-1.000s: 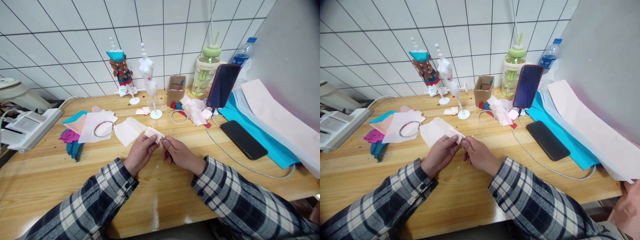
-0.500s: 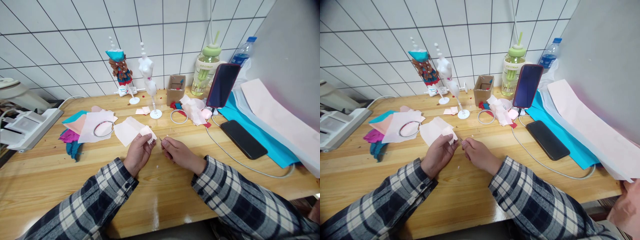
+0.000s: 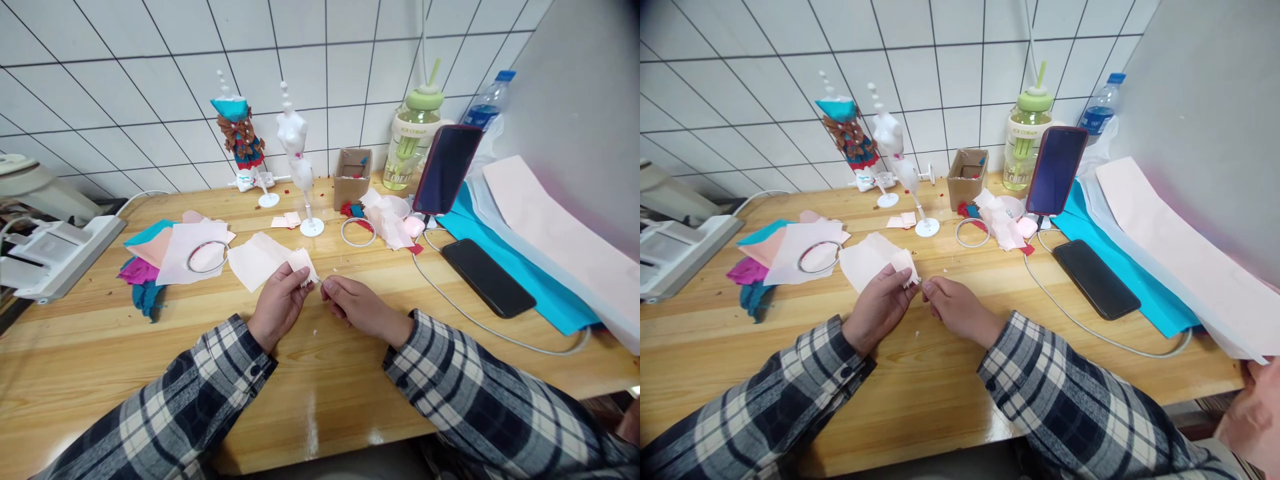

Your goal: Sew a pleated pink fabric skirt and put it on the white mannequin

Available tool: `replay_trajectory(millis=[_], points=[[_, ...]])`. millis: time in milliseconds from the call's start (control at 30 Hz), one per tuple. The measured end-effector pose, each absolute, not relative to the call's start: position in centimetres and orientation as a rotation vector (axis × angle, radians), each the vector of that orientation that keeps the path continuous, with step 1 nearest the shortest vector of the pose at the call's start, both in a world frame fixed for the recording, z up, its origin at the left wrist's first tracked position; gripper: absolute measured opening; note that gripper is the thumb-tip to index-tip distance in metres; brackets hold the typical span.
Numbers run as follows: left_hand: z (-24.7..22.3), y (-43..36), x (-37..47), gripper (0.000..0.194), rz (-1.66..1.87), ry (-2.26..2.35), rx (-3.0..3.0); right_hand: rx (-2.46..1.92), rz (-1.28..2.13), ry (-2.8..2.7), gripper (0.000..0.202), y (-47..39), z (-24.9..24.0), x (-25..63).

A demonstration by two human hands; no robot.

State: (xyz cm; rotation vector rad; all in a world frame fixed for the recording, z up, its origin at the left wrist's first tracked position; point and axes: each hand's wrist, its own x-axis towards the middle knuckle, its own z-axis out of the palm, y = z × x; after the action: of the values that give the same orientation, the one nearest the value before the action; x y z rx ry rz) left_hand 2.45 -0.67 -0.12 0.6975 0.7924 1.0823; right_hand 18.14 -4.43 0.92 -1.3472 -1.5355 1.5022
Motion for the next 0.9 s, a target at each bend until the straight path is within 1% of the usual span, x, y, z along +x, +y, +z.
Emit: replay_trajectory(millis=[200,667,900], points=[[-0.16,-0.67,2.44,0.022,1.073,0.785,0.709,-1.357,1.505,-1.570,0.033,-4.43,1.02,18.12],[-0.29,-0.67,2.38,0.022,1.061,0.785,0.734,-1.364,1.512,-1.559,0.033,-4.36,0.96,18.09],[-0.25,-0.72,2.40,0.028,1.060,0.795,0.730,-1.330,1.489,-1.575,0.034,-4.25,0.74,18.13]])
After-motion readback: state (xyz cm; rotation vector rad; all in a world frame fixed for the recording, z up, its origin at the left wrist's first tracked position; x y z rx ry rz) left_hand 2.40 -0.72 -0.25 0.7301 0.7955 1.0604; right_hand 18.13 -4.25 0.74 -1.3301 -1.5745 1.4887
